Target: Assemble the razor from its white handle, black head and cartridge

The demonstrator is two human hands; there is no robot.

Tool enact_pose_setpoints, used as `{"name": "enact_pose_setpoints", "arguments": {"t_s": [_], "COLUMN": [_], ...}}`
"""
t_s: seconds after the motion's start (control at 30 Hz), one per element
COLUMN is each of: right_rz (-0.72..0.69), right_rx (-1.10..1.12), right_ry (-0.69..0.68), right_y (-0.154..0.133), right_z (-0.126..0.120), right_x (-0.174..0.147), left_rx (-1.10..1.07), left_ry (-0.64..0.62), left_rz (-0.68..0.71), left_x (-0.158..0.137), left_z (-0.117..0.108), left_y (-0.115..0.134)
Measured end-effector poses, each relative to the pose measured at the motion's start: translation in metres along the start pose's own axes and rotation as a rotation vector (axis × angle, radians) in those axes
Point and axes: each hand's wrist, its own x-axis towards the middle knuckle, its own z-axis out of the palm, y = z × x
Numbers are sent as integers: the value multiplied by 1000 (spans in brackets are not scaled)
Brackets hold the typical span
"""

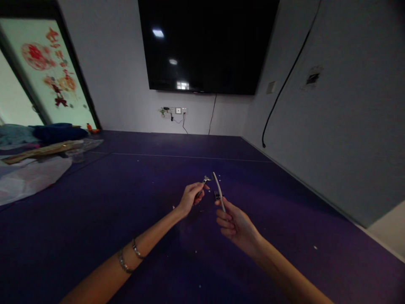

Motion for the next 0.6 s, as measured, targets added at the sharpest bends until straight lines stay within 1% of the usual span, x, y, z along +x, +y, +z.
{"name": "enact_pose_setpoints", "arguments": {"t_s": [0.17,0.27,0.43,0.5,0.6], "right_rz": [65,71,-31,-38,2], "right_rx": [43,78,135,139,124], "right_ry": [4,10,23,29,60], "right_y": [23,35,35,36,44], "right_z": [2,1,0,2,7], "right_x": [-14,-20,-18,-19,-25], "left_rx": [-43,-45,-21,-17,-18], "left_ry": [48,48,23,9,-4], "left_rz": [4,15,-9,-20,-23], "left_x": [-7,-10,-16,-19,-21], "left_z": [-6,-8,-3,0,1], "left_y": [-11,-15,-18,-18,-16]}}
